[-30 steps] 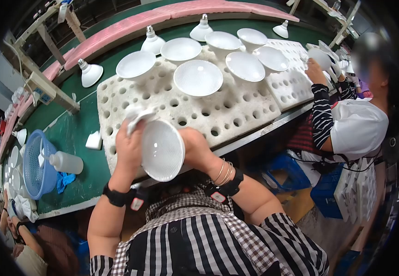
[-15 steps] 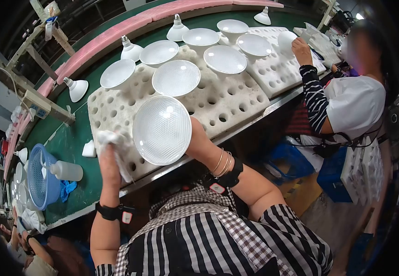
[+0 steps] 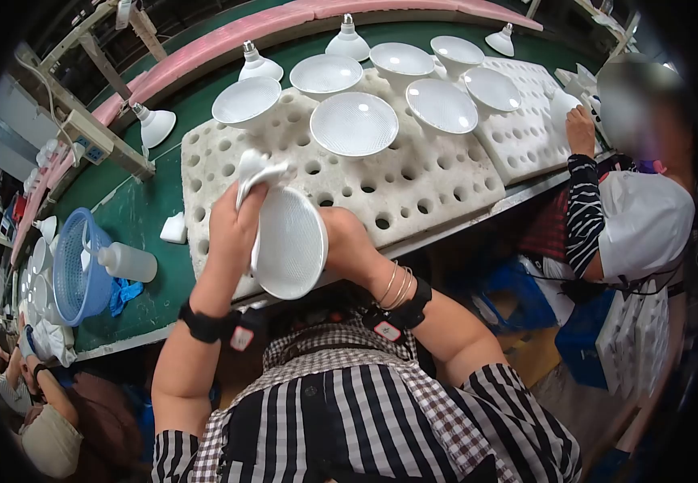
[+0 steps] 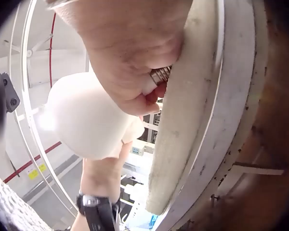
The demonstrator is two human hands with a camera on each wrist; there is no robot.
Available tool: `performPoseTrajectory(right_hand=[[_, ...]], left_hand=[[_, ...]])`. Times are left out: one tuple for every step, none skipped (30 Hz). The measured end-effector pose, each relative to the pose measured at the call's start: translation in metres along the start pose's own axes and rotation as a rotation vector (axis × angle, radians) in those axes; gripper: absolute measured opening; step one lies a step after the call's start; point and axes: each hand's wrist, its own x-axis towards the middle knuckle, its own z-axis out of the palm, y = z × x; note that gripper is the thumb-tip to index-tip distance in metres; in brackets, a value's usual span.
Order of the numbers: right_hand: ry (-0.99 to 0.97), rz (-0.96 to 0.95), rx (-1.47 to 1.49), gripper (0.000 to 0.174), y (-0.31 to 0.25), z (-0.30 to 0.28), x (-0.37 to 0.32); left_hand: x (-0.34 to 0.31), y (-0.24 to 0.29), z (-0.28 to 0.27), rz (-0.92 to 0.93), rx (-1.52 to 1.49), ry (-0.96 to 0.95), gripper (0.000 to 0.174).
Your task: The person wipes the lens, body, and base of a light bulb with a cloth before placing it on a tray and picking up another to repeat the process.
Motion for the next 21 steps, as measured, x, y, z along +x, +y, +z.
performPoseTrajectory(right_hand=[[-0.02, 0.011, 0.0, 0.028, 0.006, 0.002, 0.0], [-0.049, 0.025, 0.016, 0.029, -0.001, -0.001, 0.002], [-0.081, 0.049, 0.036, 0.031, -0.008, -0.005, 0.002], [-0.085, 0.013, 0.097, 0.032, -0.007, -0.004, 0.002], [-0.006, -0.008, 0.069, 0.034, -0.018, -0.005, -0.002], [-0.016, 0.22, 0.383, 0.035, -0.01, -0.003, -0.008], [-0.029, 0.447, 0.692, 0.037, 0.003, 0.0, -0.013], [0.002, 0.543, 0.908, 0.04, 0.01, 0.003, -0.017], [0.061, 0.615, 1.105, 0.048, 0.02, 0.009, -0.018], [-0.026, 0.426, 0.749, 0.054, 0.027, 0.004, -0.017], [-0.103, 0.232, 0.393, 0.06, 0.027, -0.002, -0.014], [-0.024, 0.497, 0.698, 0.068, 0.015, -0.002, -0.01], [-0.098, 0.41, 0.591, 0.062, 0.015, -0.004, -0.012], [-0.068, 0.361, 0.665, 0.059, 0.03, 0.0, -0.016], [-0.042, 0.315, 0.742, 0.056, 0.037, 0.005, -0.015], [-0.026, 0.559, 1.036, 0.052, 0.041, 0.002, -0.019], [-0.019, 0.565, 1.038, 0.052, 0.04, 0.003, -0.02], [-0.041, 0.578, 1.106, 0.053, 0.039, 0.004, -0.022], [-0.062, 0.588, 1.171, 0.054, 0.039, 0.003, -0.023], [-0.056, 0.587, 1.166, 0.054, 0.039, 0.003, -0.024], [-0.034, 0.582, 1.09, 0.055, 0.041, 0.004, -0.024]], left_hand=[[-0.009, -0.006, -0.003, -0.093, -0.068, 0.028, 0.037], [-0.02, 0.014, -0.005, 0.085, 0.072, 0.094, 0.04], [-0.035, 0.029, -0.003, 0.071, 0.073, 0.087, 0.04], [-0.048, 0.041, -0.001, 0.235, 0.276, 0.072, 0.042], [-0.055, 0.049, 0.0, 0.405, 0.477, 0.059, 0.045], [-0.059, 0.054, 0.001, 0.457, 0.449, -0.048, 0.048], [-0.06, 0.057, 0.0, 0.51, 0.424, -0.148, 0.052], [-0.051, 0.057, -0.001, 0.559, 0.351, -0.177, 0.053], [-0.039, 0.052, -0.002, 0.554, 0.351, -0.169, 0.053], [-0.027, 0.044, -0.003, 0.527, 0.338, -0.13, 0.049], [-0.018, 0.034, -0.005, 0.505, 0.324, -0.095, 0.047], [-0.012, 0.017, -0.006, 0.285, 0.166, -0.05, 0.042], [-0.009, -0.001, -0.009, 0.07, 0.006, -0.008, 0.038], [-0.009, -0.014, -0.017, 0.164, 0.171, 0.023, 0.043], [-0.01, -0.023, -0.025, 0.253, 0.338, 0.055, 0.047], [-0.012, -0.03, -0.029, 0.254, 0.335, 0.052, 0.047], [-0.016, -0.035, -0.033, 0.21, 0.456, 0.103, 0.048], [-0.018, -0.039, -0.036, 0.168, 0.577, 0.154, 0.049], [-0.021, -0.041, -0.038, 0.17, 0.571, 0.147, 0.049], [-0.023, -0.038, -0.04, 0.171, 0.654, 0.214, 0.05], [-0.024, -0.034, -0.041, 0.171, 0.738, 0.286, 0.051]])
